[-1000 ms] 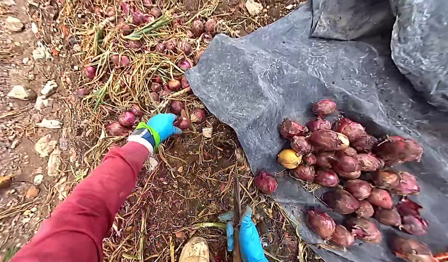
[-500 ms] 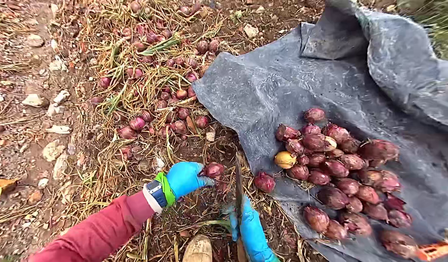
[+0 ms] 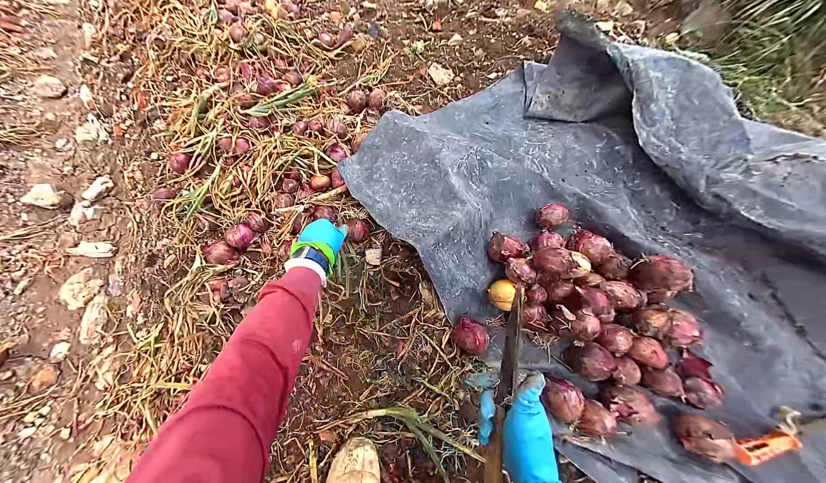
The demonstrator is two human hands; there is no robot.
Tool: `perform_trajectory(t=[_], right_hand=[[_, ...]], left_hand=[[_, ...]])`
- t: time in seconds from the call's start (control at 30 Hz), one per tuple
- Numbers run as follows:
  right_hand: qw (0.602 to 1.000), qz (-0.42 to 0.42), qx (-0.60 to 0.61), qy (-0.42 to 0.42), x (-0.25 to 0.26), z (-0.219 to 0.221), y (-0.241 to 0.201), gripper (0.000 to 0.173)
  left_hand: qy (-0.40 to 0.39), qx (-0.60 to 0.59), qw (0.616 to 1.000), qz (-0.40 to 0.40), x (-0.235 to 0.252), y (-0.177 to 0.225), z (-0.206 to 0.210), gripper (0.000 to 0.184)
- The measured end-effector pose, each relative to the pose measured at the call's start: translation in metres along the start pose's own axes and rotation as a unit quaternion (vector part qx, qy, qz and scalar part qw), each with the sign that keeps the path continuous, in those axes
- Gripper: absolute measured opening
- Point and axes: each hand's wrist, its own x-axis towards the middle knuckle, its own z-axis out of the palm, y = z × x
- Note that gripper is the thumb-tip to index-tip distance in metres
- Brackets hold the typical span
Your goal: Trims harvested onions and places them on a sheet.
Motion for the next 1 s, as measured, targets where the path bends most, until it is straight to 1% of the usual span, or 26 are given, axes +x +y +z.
perform_trajectory(t=[0.03, 0.07, 0.13, 0.2, 0.23, 0.27, 0.3, 0.33, 0.37, 0.4, 0.43, 0.47, 0.5, 0.53, 0.57, 0.63, 0.67, 0.7, 0.73, 0.77, 0.8, 0.83, 0.9, 0.93, 1.0], right_hand=[[1.0, 0.022, -0.012, -0.009, -0.005, 0.004, 0.012, 0.094], [0.999, 0.044, -0.012, -0.016, -0.009, 0.009, 0.024, 0.096], [0.996, 0.085, 0.0, -0.021, -0.015, 0.016, 0.044, 0.095], [0.992, 0.124, 0.009, -0.025, -0.02, 0.024, 0.062, 0.095], [0.991, 0.129, 0.001, -0.036, -0.016, 0.027, 0.067, 0.096], [0.99, 0.132, -0.014, -0.049, -0.013, 0.028, 0.071, 0.097], [0.989, 0.136, -0.024, -0.06, -0.01, 0.03, 0.072, 0.097], [0.987, 0.141, -0.029, -0.066, -0.007, 0.035, 0.069, 0.095], [0.987, 0.148, -0.026, -0.065, -0.003, 0.041, 0.061, 0.09], [0.986, 0.152, -0.029, -0.062, 0.003, 0.047, 0.053, 0.084], [0.985, 0.157, -0.03, -0.06, 0.008, 0.053, 0.047, 0.08], [0.984, 0.166, -0.027, -0.054, 0.013, 0.06, 0.043, 0.078], [0.984, 0.171, -0.021, -0.048, 0.018, 0.067, 0.042, 0.077], [0.983, 0.173, -0.022, -0.05, 0.022, 0.074, 0.042, 0.078], [0.984, 0.167, -0.028, -0.059, 0.025, 0.081, 0.045, 0.079], [0.986, 0.133, -0.035, -0.095, 0.026, 0.085, 0.065, 0.09], [0.985, 0.122, -0.044, -0.114, 0.024, 0.084, 0.073, 0.094], [0.984, 0.115, -0.053, -0.128, 0.021, 0.083, 0.076, 0.097], [0.983, 0.112, -0.058, -0.134, 0.019, 0.083, 0.075, 0.098], [0.983, 0.113, -0.059, -0.136, 0.015, 0.082, 0.074, 0.098], [0.982, 0.118, -0.059, -0.135, 0.011, 0.08, 0.07, 0.097], [0.982, 0.122, -0.054, -0.131, 0.008, 0.077, 0.068, 0.097], [0.982, 0.138, -0.038, -0.125, 0.002, 0.072, 0.065, 0.099], [0.98, 0.153, -0.025, -0.123, 0.0, 0.07, 0.066, 0.101], [0.97, 0.204, 0.019, -0.13, 0.004, 0.073, 0.071, 0.106]], left_hand=[[-0.026, -0.015, 0.999, -0.025, 0.025, -0.008, 0.015, 0.072], [-0.043, -0.032, 0.998, -0.041, 0.042, -0.012, 0.031, 0.073], [-0.049, -0.049, 0.996, -0.053, 0.052, -0.011, 0.049, 0.069], [-0.041, -0.034, 0.998, -0.037, 0.048, -0.022, 0.048, 0.066], [-0.023, -0.05, 0.998, -0.026, 0.046, -0.033, 0.039, 0.067], [0.014, -0.102, 0.994, -0.024, 0.037, -0.051, 0.028, 0.066], [0.071, -0.185, 0.979, -0.036, 0.023, -0.078, 0.011, 0.065], [0.154, -0.283, 0.945, -0.059, 0.009, -0.109, -0.012, 0.063], [0.251, -0.377, 0.887, -0.094, -0.002, -0.143, -0.038, 0.063], [0.344, -0.451, 0.814, -0.127, -0.007, -0.178, -0.065, 0.062], [0.412, -0.504, 0.744, -0.153, -0.009, -0.211, -0.09, 0.061], [0.452, -0.52, 0.706, -0.164, -0.01, -0.234, -0.107, 0.058], [0.464, -0.508, 0.709, -0.155, -0.012, -0.242, -0.116, 0.056], [0.445, -0.472, 0.75, -0.13, -0.016, -0.233, -0.115, 0.056], [0.404, -0.417, 0.809, -0.091, -0.018, -0.211, -0.106, 0.052], [0.266, -0.248, 0.931, -0.019, -0.014, -0.149, -0.069, 0.039], [0.189, -0.135, 0.973, 0.005, -0.003, -0.123, -0.044, 0.037], [0.12, -0.032, 0.992, 0.022, 0.013, -0.103, -0.017, 0.042], [0.074, 0.037, 0.996, 0.026, 0.029, -0.088, 0.009, 0.052], [0.047, 0.076, 0.996, 0.017, 0.043, -0.076, 0.032, 0.066], [0.035, 0.097, 0.995, -0.001, 0.05, -0.068, 0.044, 0.076], [0.03, 0.097, 0.995, -0.011, 0.053, -0.064, 0.046, 0.081], [0.021, 0.061, 0.998, 0.007, 0.051, -0.072, 0.033, 0.076], [0.014, 0.036, 0.999, 0.026, 0.04, -0.078, 0.024, 0.069], [0.008, -0.024, 0.996, 0.081, -0.002, -0.084, 0.009, 0.056]])
